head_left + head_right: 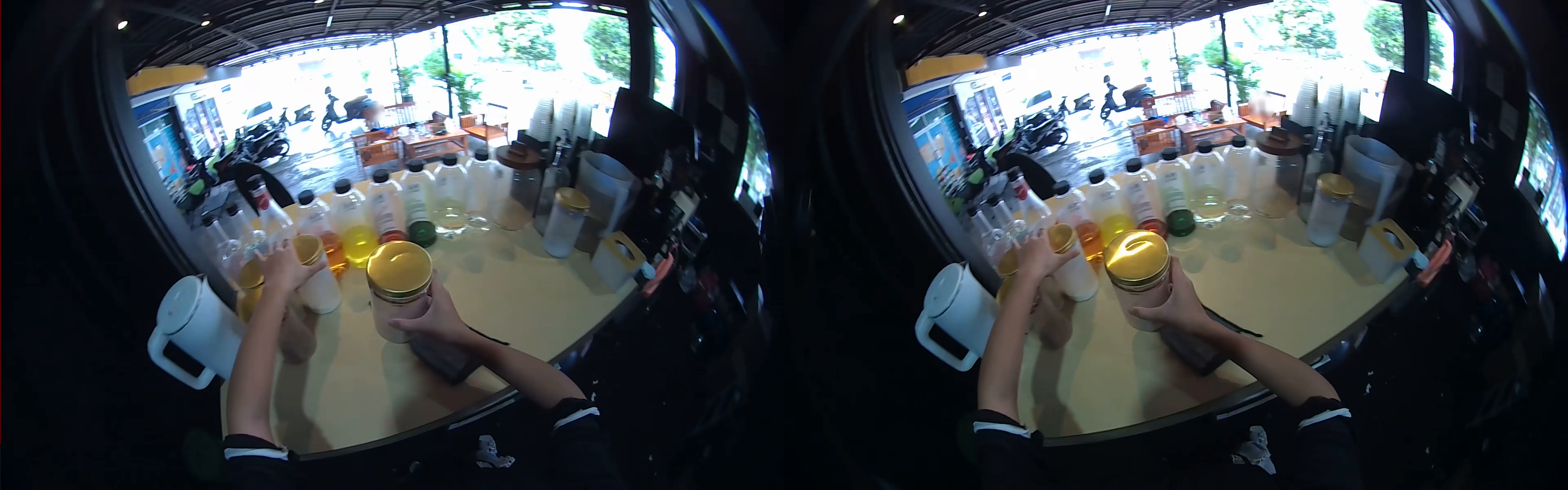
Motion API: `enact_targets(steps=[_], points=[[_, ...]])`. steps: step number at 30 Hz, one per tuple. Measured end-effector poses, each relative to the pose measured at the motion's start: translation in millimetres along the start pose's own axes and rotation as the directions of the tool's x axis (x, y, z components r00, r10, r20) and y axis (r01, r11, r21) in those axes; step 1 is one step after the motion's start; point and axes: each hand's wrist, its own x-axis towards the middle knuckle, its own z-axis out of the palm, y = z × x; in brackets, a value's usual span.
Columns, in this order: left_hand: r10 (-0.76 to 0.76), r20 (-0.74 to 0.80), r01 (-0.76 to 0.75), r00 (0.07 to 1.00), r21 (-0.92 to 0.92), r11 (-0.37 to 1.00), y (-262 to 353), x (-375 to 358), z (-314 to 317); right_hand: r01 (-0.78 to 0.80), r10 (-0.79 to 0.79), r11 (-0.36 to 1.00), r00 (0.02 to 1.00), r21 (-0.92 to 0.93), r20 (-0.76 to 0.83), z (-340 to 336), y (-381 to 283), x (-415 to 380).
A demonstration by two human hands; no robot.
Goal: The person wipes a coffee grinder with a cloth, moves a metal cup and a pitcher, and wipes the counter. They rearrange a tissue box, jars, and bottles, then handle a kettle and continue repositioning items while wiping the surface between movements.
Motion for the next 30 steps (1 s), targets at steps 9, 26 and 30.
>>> enact_targets(steps=[9, 26, 30], points=[[-0.025, -0.316, -0.043, 0.948, -0.206, 0.978, 26.7, -8.4, -38.4, 0.009, -0.046, 0.989, 0.967, -0.148, -0.25, -172.4, 14.1, -41.1], [0.507, -0.395, -0.629, 0.766, -0.624, 0.463, 353.4, -101.0, -43.6, -0.178, -0.022, 0.937, 0.828, -0.3, -0.56, -360.5, 71.3, -85.2], [0.541, -0.336, -0.599, 0.771, -0.668, 0.44, 394.7, -106.5, -29.0, 0.026, -0.247, 0.892, 0.863, -0.45, -0.44, -376.2, 82.8, -74.0]])
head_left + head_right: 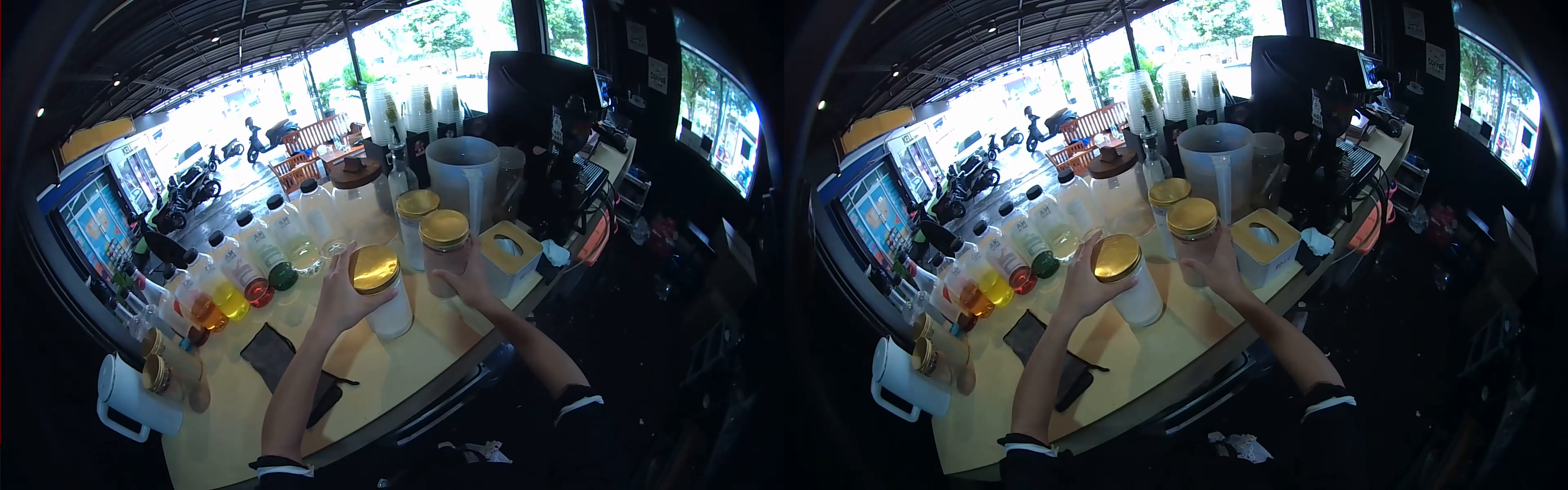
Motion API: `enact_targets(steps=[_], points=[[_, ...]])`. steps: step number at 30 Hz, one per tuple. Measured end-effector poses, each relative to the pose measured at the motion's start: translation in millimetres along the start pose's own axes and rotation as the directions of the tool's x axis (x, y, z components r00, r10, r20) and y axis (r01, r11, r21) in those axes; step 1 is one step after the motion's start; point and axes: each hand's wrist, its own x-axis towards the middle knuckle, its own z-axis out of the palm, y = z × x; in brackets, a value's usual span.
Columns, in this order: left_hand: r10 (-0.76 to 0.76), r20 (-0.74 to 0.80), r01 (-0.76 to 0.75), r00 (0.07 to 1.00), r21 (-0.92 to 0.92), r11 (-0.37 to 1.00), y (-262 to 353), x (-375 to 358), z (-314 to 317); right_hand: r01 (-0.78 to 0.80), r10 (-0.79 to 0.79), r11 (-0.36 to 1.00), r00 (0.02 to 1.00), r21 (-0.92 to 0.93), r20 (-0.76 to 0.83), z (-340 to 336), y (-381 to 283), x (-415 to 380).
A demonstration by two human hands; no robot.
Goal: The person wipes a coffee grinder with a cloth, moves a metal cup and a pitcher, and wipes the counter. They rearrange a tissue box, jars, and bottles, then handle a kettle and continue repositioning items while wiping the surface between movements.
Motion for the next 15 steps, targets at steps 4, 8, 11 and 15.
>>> enact_targets(steps=[4, 8, 11, 15], points=[[-0.036, -0.064, 0.034, 0.997, -0.037, 0.999, 2.4, 7.6, 24.4, 0.025, -0.029, 0.997, 0.998, -0.075, -0.055, 3.5, -6.0, -5.9], [-0.117, -0.035, 0.111, 0.993, -0.136, 0.984, 2.7, 16.5, 41.3, 0.21, -0.228, 0.909, 0.974, -0.36, -0.007, -18.6, -36.4, -8.1], [-0.105, -0.092, 0.091, 0.99, -0.143, 0.986, 1.2, 30.2, 54.6, 0.337, -0.293, 0.828, 0.942, -0.449, 0.166, -29.2, -54.7, 4.6], [-0.168, -0.145, 0.147, 0.975, -0.144, 0.979, -7.3, 48.9, 69.2, 0.454, -0.322, 0.755, 0.885, -0.474, 0.335, -33.2, -41.5, 23.0]])
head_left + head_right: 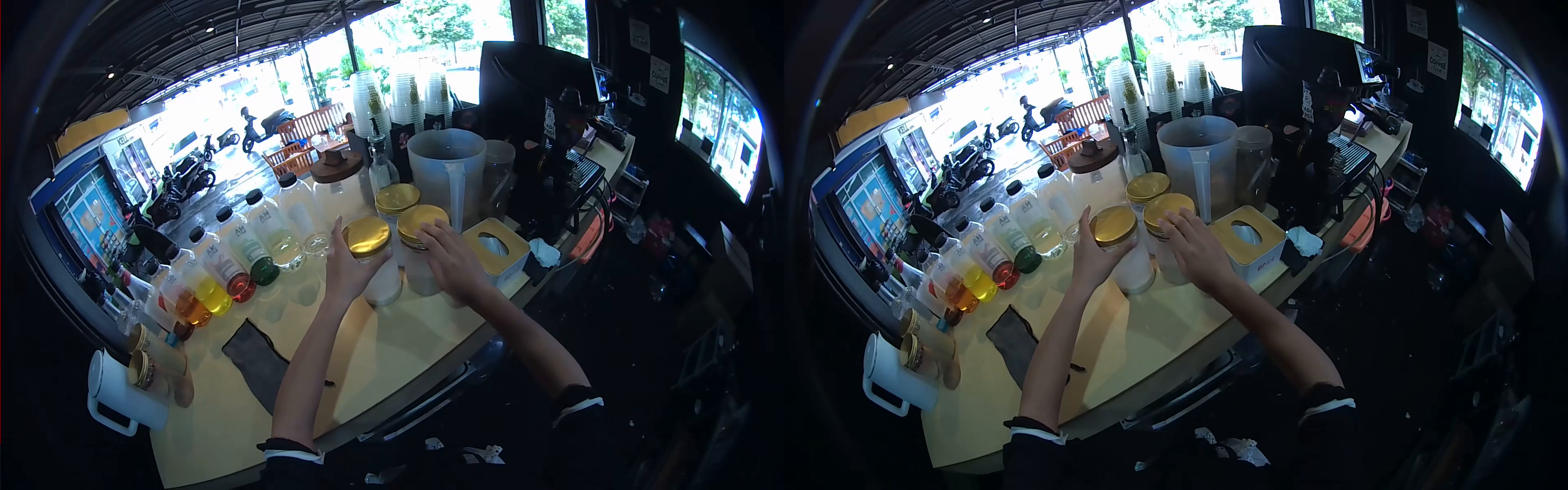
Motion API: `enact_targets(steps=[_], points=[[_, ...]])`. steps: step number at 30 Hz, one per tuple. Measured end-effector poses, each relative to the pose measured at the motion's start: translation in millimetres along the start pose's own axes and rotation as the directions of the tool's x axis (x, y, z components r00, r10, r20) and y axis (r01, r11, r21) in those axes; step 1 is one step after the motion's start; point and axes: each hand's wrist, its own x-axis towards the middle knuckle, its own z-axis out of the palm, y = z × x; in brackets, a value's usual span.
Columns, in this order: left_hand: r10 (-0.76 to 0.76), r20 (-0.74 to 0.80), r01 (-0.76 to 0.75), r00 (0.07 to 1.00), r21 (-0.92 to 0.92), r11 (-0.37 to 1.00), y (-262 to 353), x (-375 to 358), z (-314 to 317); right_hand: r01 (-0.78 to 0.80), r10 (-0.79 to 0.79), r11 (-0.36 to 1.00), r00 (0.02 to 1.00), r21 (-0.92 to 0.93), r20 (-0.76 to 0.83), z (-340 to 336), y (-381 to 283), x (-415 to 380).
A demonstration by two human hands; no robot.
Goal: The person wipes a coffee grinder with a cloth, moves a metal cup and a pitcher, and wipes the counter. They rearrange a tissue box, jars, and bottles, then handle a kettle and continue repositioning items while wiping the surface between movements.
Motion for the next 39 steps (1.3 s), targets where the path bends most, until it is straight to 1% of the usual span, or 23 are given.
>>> enact_targets(steps=[4, 6, 7, 9, 10, 12, 13, 15, 19, 21, 22, 24, 25, 26, 27, 29, 30, 31, 33, 35, 36, 37, 39], points=[[-0.022, -0.08, 0.02, 0.997, -0.031, 0.999, -24.0, 23.0, 11.8, 0.008, -0.007, 0.999, 0.999, 0.038, -0.031, -0.2, 0.2, 1.7], [-0.015, -0.217, 0.025, 0.976, 0.044, 0.999, -32.3, 32.8, 18.7, -0.024, 0.025, 0.999, 1.0, 0.043, -0.013, -1.0, -1.7, 0.5], [-0.015, -0.219, 0.024, 0.976, 0.042, 0.999, -37.2, 36.9, 21.8, -0.022, 0.022, 0.999, 1.0, 0.042, -0.013, -0.3, -2.1, 0.3], [0.043, -0.207, -0.047, 0.977, -0.017, 0.999, -47.8, 44.0, 29.1, -0.021, 0.023, 0.999, 0.999, 0.048, -0.031, 2.3, -2.1, -0.3], [0.043, -0.21, -0.048, 0.977, -0.019, 0.999, -54.4, 46.6, 36.6, -0.018, 0.02, 0.999, 0.999, 0.046, -0.031, 2.8, -1.9, -0.7], [0.161, -0.257, -0.163, 0.953, 0.014, 0.987, -59.2, 47.5, 46.6, -0.027, 0.029, 0.998, 0.999, 0.059, -0.031, 3.6, -2.5, -0.4], [0.161, -0.26, -0.162, 0.952, 0.016, 0.987, -58.6, 46.3, 47.1, -0.024, 0.026, 0.998, 0.999, 0.06, -0.032, 3.8, -3.0, -0.2], [0.148, -0.18, -0.151, 0.973, -0.003, 0.989, -56.8, 41.4, 46.4, -0.053, 0.055, 0.996, 0.998, 0.07, -0.039, 4.2, -4.6, -0.9], [0.136, -0.151, -0.14, 0.979, -0.017, 0.99, -55.6, 31.8, 42.5, -0.048, 0.052, 0.995, 0.998, 0.084, -0.046, 3.4, -6.5, -1.0], [0.116, -0.126, -0.105, 0.985, 0.094, 0.99, -57.3, 18.1, 43.2, -0.066, 0.068, 0.993, 0.997, 0.093, -0.022, 0.8, -7.7, -0.6], [0.111, -0.139, -0.097, 0.984, 0.103, 0.99, -52.2, 7.4, 37.0, -0.052, 0.055, 0.993, 0.998, 0.104, -0.023, -1.5, -8.5, 0.1], [0.191, 0.01, -0.191, 0.982, 0.013, 0.982, -41.7, -23.2, 17.5, -0.05, 0.051, 0.998, 0.998, 0.045, -0.026, -4.9, -13.3, 1.1], [0.187, 0.057, -0.189, 0.981, 0.036, 0.981, -33.0, -41.1, 4.8, -0.021, 0.023, 0.997, 0.999, 0.072, -0.023, -3.8, -17.9, 3.5], [0.171, 0.099, -0.178, 0.98, 0.064, 0.982, -24.6, -59.3, -9.7, -0.027, 0.022, 0.998, 0.995, -0.049, -0.095, -0.8, -25.2, 6.2], [0.136, 0.067, -0.142, 0.988, 0.097, 0.985, -19.8, -74.1, -25.1, -0.042, 0.015, 0.986, 0.986, -0.159, -0.168, 5.2, -35.6, 10.1], [0.196, 0.19, -0.199, 0.962, -0.002, 0.98, -13.9, -102.6, -59.9, 0.084, -0.087, 0.996, 0.981, -0.025, -0.173, 17.7, -60.3, 19.8], [0.157, 0.16, -0.164, 0.975, 0.033, 0.986, -8.4, -118.1, -82.2, 0.169, -0.155, 0.984, 0.969, 0.06, -0.191, 26.4, -77.0, 25.7], [0.169, 0.144, -0.171, 0.975, 0.002, 0.985, -1.3, -132.6, -103.1, 0.2, -0.178, 0.975, 0.965, 0.102, -0.192, 37.1, -97.1, 31.4], [0.164, 0.112, -0.164, 0.98, -0.005, 0.986, -10.0, -155.9, -138.7, 0.142, -0.161, 0.887, 0.987, 0.44, 0.007, 57.2, -139.7, 42.2], [0.197, -0.098, -0.188, 0.976, 0.094, 0.978, -29.4, -179.2, -177.6, 0.189, -0.22, 0.851, 0.975, 0.49, 0.006, 78.3, -187.9, 54.8], [0.149, -0.22, -0.141, 0.964, 0.053, 0.989, -34.3, -188.8, -197.2, 0.126, -0.22, 0.784, 0.972, 0.607, 0.083, 90.0, -212.7, 60.0], [0.142, -0.231, -0.129, 0.962, 0.07, 0.989, -44.5, -199.4, -217.7, 0.052, -0.228, 0.707, 0.961, 0.706, 0.157, 102.0, -236.9, 66.4], [0.051, -0.454, -0.019, 0.89, 0.075, 0.997, -72.9, -222.2, -259.5, 0.056, -0.305, 0.596, 0.939, 0.801, 0.161, 131.1, -283.9, 75.0]])
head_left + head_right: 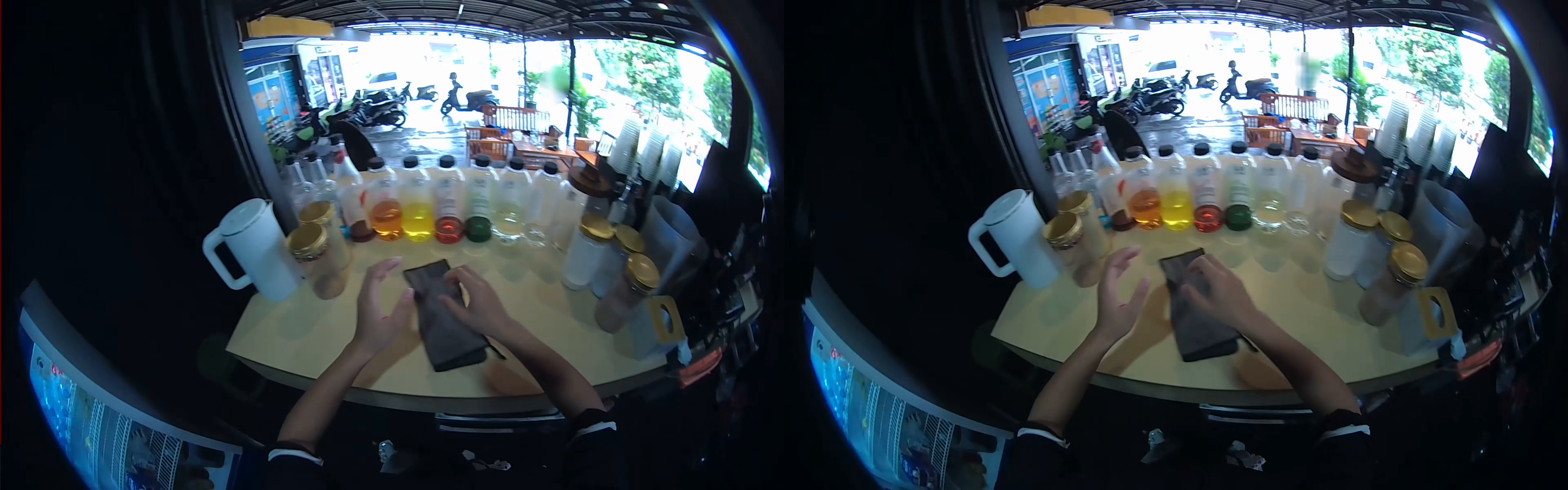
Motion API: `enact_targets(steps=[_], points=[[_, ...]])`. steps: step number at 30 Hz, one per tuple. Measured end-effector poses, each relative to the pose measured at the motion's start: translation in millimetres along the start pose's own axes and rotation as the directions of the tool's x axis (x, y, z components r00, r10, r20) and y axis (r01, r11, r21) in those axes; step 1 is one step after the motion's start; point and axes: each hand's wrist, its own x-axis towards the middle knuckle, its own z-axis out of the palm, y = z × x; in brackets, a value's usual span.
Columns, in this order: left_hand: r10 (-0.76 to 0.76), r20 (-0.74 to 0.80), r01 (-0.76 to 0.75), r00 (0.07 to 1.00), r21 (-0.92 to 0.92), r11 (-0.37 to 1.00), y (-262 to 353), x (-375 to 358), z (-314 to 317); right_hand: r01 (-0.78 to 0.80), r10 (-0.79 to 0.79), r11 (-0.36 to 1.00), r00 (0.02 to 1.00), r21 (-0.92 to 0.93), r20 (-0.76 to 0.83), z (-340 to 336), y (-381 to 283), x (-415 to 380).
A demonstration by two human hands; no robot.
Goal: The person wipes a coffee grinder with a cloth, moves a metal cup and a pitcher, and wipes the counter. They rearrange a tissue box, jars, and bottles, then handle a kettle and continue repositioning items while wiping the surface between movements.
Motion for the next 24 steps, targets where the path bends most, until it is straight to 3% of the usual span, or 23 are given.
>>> enact_targets(steps=[1, 2, 3, 5, 8, 10, 11, 12, 14, 19, 23, 24], points=[[-0.002, -0.008, 0.002, 1.0, 0.014, 1.0, -16.5, -4.7, -20.1, -0.054, 0.048, 0.995, 0.996, 0.082, 0.07, 24.0, -5.6, 13.0], [-0.061, -0.119, 0.061, 0.991, -0.003, 0.998, -33.5, -11.0, -38.9, -0.095, 0.072, 0.986, 0.984, 0.139, 0.161, 48.7, -8.8, 26.9], [-0.119, -0.224, 0.116, 0.967, -0.029, 0.993, -46.8, -14.4, -57.1, -0.112, 0.077, 0.977, 0.98, 0.183, 0.184, 75.7, -11.8, 40.0], [-0.155, -0.286, 0.156, 0.946, -0.02, 0.988, -65.5, -16.7, -90.8, -0.136, 0.087, 0.963, 0.974, 0.231, 0.211, 130.7, -16.2, 65.1], [-0.246, -0.337, 0.248, 0.909, -0.038, 0.968, -95.6, -19.3, -131.3, -0.196, 0.148, 0.929, 0.974, 0.315, 0.171, 202.6, -24.3, 105.1], [-0.354, -0.277, 0.32, 0.893, -0.161, 0.934, -119.0, -21.0, -150.7, -0.237, 0.244, 0.941, 0.97, 0.242, -0.002, 240.0, -29.2, 126.2], [-0.356, -0.275, 0.322, 0.893, -0.163, 0.933, -127.4, -20.9, -159.4, -0.195, 0.23, 0.914, 0.971, 0.356, -0.059, 260.7, -20.9, 135.7], [-0.356, -0.231, 0.327, 0.905, -0.157, 0.932, -133.7, -19.9, -166.7, -0.199, 0.234, 0.914, 0.971, 0.354, -0.059, 269.9, -26.3, 141.3], [-0.359, -0.176, 0.334, 0.916, -0.159, 0.929, -144.1, -16.3, -175.2, -0.219, 0.287, 0.937, 0.925, 0.272, -0.247, 282.4, -34.3, 147.4], [-0.397, -0.115, 0.316, 0.911, -0.424, 0.849, -173.7, 11.0, -172.0, -0.208, 0.32, 0.896, 0.915, 0.391, -0.246, 281.7, -34.8, 150.0], [-0.435, -0.109, 0.335, 0.894, -0.481, 0.81, -197.4, 33.5, -156.1, -0.136, 0.272, 0.855, 0.94, 0.5, -0.209, 239.4, -40.4, 151.3], [-0.386, -0.173, 0.274, 0.906, -0.456, 0.847, -207.0, 38.9, -148.7, -0.141, 0.273, 0.86, 0.939, 0.491, -0.21, 228.9, -40.9, 147.3]])
